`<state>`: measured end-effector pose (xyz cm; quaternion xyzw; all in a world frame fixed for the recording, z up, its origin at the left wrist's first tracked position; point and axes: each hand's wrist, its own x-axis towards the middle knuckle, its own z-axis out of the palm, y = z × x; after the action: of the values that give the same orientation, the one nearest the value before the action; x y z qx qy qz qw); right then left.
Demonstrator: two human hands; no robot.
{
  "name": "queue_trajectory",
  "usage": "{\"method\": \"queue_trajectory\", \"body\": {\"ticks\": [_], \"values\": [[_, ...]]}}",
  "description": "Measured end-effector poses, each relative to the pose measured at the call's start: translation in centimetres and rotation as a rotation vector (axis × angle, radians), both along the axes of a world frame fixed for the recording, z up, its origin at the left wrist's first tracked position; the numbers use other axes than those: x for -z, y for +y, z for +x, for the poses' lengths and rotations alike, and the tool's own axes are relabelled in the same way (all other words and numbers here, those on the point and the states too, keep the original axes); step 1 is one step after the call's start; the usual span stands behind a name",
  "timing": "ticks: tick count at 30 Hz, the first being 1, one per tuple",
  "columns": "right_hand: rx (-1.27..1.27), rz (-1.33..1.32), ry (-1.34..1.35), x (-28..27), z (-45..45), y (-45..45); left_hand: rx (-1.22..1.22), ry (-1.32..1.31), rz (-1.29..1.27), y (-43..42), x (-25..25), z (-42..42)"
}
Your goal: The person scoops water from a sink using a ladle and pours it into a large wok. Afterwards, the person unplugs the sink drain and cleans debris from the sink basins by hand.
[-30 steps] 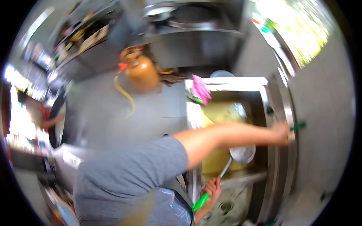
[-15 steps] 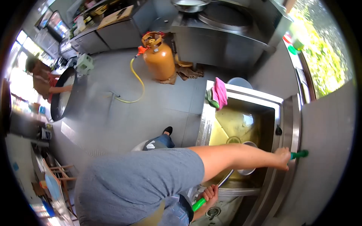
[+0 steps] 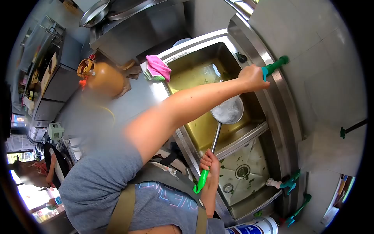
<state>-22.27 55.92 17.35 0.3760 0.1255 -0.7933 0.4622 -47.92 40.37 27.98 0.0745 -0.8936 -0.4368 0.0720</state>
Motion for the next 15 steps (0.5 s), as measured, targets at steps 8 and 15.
{"method": "queue_trajectory", "body": {"ticks": [8, 15], "values": [[-0.035, -0.036, -0.054, 0.56, 0.2, 0.83, 0.033, -0.028, 0.01, -0.48, -0.38, 0.07], [-0.052, -0.014, -0.045, 0.31, 0.51, 0.8, 0.007, 0.015, -0.007, -0.24, 0.19, -0.21]]}}
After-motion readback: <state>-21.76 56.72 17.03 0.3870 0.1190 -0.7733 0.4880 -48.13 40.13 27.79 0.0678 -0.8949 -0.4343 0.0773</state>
